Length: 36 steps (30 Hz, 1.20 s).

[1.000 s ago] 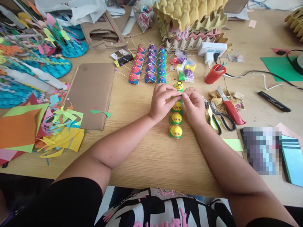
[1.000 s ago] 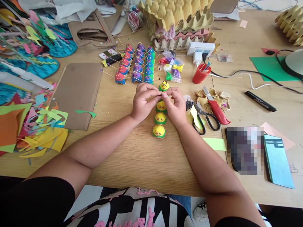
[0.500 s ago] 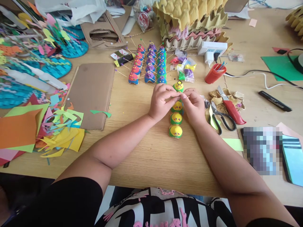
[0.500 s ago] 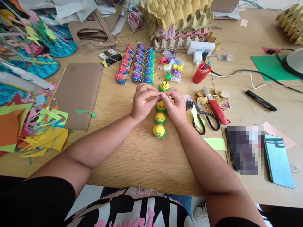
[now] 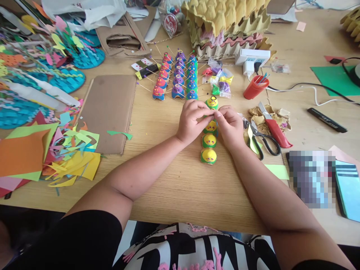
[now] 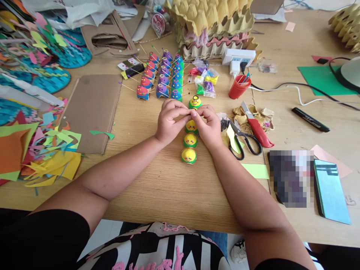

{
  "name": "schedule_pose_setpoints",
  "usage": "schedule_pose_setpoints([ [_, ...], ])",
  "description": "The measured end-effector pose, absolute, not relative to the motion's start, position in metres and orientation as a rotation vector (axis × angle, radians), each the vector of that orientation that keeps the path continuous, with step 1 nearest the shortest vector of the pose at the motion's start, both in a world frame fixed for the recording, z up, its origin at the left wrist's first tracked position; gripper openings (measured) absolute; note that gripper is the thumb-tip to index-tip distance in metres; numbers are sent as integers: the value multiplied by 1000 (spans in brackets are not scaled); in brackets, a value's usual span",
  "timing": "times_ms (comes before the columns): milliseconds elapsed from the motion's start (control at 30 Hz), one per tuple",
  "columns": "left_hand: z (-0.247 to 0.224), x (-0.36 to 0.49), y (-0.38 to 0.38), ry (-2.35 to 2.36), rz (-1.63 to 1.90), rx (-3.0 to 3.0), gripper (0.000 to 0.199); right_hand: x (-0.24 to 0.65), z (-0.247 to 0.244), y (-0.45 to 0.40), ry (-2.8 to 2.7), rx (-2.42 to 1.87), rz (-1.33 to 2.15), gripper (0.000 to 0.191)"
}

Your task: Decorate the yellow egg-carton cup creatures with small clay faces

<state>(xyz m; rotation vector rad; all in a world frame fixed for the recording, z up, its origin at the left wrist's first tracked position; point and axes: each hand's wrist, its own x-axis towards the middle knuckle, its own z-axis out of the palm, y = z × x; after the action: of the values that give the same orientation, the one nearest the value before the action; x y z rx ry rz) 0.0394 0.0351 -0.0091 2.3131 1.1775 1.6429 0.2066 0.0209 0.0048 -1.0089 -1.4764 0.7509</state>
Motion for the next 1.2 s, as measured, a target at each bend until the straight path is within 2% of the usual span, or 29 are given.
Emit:
schedule_pose_setpoints([
  [267, -7, 39, 34, 1187, 1627, 2325, 21, 207, 5, 21, -1465, -1023, 757, 52],
  [533, -5, 39, 32, 1144, 1688, 2274, 16, 207, 7, 20, -1443, -1012, 773, 44],
  [800, -6, 40, 32, 1084, 1749, 2221, 14, 202, 11, 18, -1314, -1037, 893, 50],
  [900, -6, 40, 32, 1103, 1747, 2171, 18, 203, 8, 21, -1186, -1067, 978, 44],
  [1067, -7, 39, 34, 1138, 1742, 2087, 27, 209, 4, 29, -968, -981, 1134, 19],
  [1200, -7, 38, 33, 1164, 1662, 2084, 29, 209, 8, 30, -925, -981, 1226, 18],
])
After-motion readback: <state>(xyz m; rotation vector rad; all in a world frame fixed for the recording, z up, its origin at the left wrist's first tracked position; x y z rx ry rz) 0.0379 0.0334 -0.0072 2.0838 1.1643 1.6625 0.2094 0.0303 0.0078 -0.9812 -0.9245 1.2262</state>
